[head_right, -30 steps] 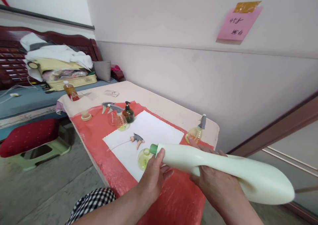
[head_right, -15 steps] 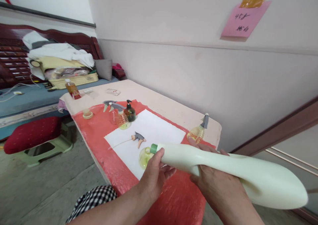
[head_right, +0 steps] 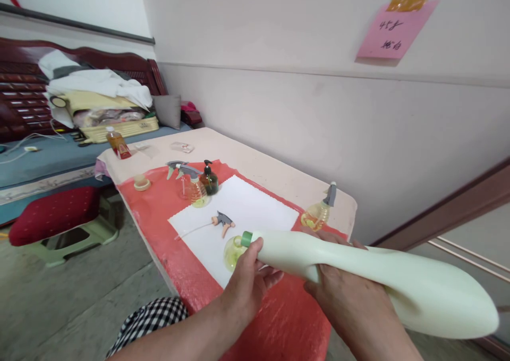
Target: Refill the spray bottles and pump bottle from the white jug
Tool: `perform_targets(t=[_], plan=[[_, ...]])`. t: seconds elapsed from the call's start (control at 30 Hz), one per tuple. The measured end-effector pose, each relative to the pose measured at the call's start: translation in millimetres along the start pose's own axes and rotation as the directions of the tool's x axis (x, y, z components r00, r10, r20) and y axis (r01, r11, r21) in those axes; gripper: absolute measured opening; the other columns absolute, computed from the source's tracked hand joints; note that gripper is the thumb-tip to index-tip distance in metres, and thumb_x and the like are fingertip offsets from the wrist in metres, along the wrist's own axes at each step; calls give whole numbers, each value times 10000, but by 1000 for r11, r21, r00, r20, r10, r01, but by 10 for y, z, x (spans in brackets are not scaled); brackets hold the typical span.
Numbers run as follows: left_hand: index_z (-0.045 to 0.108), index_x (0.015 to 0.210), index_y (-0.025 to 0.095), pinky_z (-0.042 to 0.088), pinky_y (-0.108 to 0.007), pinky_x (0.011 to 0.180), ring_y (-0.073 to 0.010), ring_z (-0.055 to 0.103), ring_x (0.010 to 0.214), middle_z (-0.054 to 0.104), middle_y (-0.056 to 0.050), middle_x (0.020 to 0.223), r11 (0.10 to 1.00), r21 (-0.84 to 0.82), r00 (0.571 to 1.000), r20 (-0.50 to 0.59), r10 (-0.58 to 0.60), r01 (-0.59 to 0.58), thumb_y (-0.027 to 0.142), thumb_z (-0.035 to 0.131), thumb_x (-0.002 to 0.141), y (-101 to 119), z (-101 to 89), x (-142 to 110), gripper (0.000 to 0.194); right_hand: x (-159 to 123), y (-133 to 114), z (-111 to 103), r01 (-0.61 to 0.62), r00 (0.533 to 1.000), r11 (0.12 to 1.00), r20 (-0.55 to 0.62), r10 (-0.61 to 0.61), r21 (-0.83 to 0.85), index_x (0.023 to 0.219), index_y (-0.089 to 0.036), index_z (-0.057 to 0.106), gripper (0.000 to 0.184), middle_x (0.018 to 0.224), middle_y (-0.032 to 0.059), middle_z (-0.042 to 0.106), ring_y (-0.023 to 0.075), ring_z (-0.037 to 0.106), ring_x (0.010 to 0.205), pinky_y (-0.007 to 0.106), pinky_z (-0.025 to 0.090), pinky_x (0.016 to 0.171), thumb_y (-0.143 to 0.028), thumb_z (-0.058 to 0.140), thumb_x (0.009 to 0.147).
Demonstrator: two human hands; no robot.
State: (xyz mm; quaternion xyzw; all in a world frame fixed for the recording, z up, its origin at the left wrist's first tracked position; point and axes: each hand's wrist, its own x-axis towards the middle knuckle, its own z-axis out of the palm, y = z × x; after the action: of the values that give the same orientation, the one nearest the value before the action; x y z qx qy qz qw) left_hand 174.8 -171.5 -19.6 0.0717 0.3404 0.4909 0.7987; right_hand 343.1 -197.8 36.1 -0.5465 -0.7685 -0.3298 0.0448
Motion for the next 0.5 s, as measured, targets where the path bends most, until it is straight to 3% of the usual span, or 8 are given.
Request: perform_targets(t=[0.23,0.5], plan=[[582,1181,155,535,-305,735,-203,627,867,645,-109,1072,1000,-15,1000,1,5,-5,473,644,797,5,-6,5,502,52,-33,-23,21,1000,1000,-9,-22,-19,1329,-167,471,610,1182,169,609,361,596,1038,521,488,864,-118,518,723],[590,1183,141,536,-319,751,-213,630,883,653,-126,1096,996,-69,997,-48,-63,59,441,653,787,34,25,-7,500,99,-35,-133,47,999,999,6,-47,4,1309,-137,492,587,1188,174,617,384,586,1057,568,458,908,-126,492,722]])
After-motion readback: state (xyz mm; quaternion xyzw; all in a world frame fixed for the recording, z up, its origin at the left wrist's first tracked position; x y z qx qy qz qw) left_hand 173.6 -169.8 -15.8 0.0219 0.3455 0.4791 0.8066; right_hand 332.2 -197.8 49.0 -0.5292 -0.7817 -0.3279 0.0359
